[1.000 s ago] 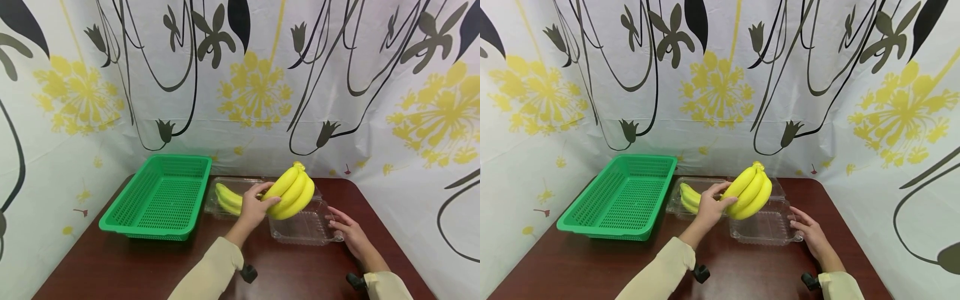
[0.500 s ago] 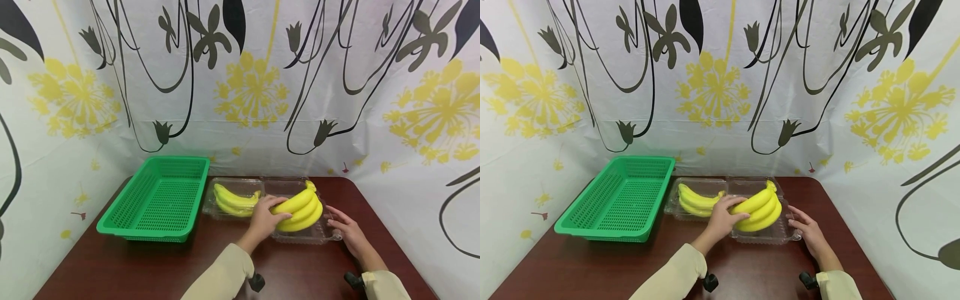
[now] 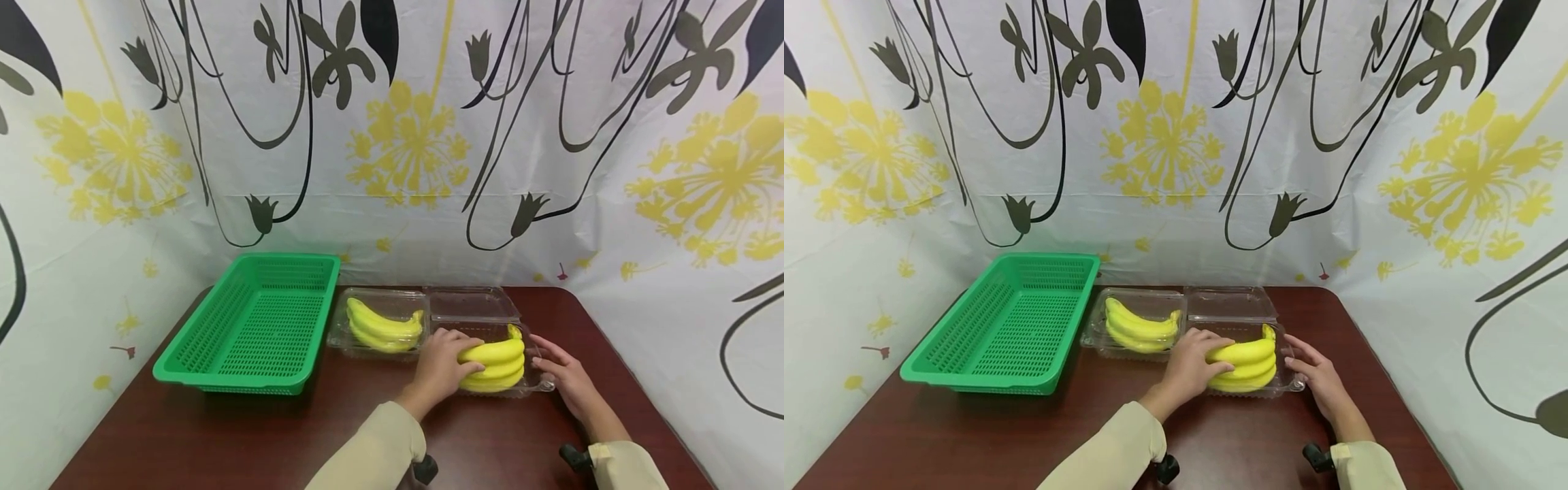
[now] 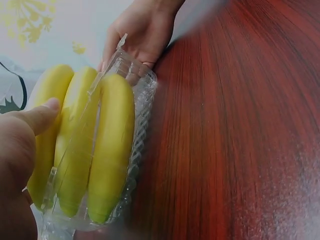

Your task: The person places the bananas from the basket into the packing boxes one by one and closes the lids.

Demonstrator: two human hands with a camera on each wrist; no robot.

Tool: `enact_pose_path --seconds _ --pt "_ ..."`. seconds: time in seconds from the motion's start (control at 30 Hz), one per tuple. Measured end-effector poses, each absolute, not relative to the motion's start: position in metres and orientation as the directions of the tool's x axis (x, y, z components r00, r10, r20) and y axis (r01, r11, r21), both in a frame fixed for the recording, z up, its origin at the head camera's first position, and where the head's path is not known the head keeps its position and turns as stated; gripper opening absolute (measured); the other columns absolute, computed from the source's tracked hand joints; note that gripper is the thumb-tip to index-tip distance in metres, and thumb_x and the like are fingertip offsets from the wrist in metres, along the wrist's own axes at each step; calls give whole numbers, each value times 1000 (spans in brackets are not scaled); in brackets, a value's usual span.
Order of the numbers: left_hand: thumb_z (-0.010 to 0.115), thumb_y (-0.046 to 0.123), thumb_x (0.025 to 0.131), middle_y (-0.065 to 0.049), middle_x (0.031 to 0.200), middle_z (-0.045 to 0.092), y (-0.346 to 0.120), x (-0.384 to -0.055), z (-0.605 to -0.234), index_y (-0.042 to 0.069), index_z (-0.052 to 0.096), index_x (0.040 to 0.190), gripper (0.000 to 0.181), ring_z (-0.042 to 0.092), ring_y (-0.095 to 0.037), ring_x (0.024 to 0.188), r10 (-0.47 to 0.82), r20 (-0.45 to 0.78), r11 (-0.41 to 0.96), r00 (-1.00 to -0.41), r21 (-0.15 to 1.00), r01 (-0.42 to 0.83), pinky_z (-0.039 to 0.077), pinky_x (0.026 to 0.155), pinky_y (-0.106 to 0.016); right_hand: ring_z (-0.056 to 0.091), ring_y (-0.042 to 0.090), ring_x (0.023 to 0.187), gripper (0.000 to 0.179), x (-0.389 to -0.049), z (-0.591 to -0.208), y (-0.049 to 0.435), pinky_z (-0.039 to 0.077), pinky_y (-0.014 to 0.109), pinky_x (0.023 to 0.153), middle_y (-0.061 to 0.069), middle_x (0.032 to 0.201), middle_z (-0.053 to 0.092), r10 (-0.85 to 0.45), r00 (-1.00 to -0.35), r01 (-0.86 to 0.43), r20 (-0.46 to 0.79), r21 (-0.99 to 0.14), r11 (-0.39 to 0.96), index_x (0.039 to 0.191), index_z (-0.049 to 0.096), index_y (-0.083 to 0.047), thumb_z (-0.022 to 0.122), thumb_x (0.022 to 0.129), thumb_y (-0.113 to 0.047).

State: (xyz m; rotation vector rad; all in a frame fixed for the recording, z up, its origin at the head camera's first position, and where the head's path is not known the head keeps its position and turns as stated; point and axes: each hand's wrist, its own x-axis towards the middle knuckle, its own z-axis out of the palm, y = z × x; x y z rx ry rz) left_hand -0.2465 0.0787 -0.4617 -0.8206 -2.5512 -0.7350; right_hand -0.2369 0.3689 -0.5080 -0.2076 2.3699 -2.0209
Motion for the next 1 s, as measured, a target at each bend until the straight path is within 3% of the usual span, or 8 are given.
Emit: enact_pose_path --seconds 0.47,0.67,0.87,1.0 --pt "73 34 87 14 113 64 79 -244 -467 30 71 115 28 54 -10 105 339 491 713 -802 422 560 43 93 -31 59 11 100 53 -236 -508 364 50 25 77 -5 117 60 -86 -992 -109 96 -981 162 148 37 -2 56 100 -17" --pt "74 33 87 14 109 64 72 -240 -471 28 73 110 24 54 -10 102 309 543 687 -781 440 578 44 91 -30 57 9 102 54 -236 -509 366 50 24 77 -6 117 60 -79 -993 -100 87 -978 181 149 36 -3 56 100 -18" --pt "80 25 81 11 109 63 60 -231 -484 23 74 106 25 54 -12 103 184 630 599 -755 537 594 43 95 -34 56 6 103 55 -236 -510 364 50 23 77 -11 115 61 -61 -994 -95 86 -979 182 149 37 -6 57 100 -19" --pt "81 20 80 7 112 61 54 -224 -493 18 74 106 27 54 -15 108 70 613 498 -787 662 560 44 96 -38 57 5 101 56 -235 -510 363 50 23 76 -11 114 61 -34 -995 -97 92 -977 190 149 36 -5 58 100 -19"
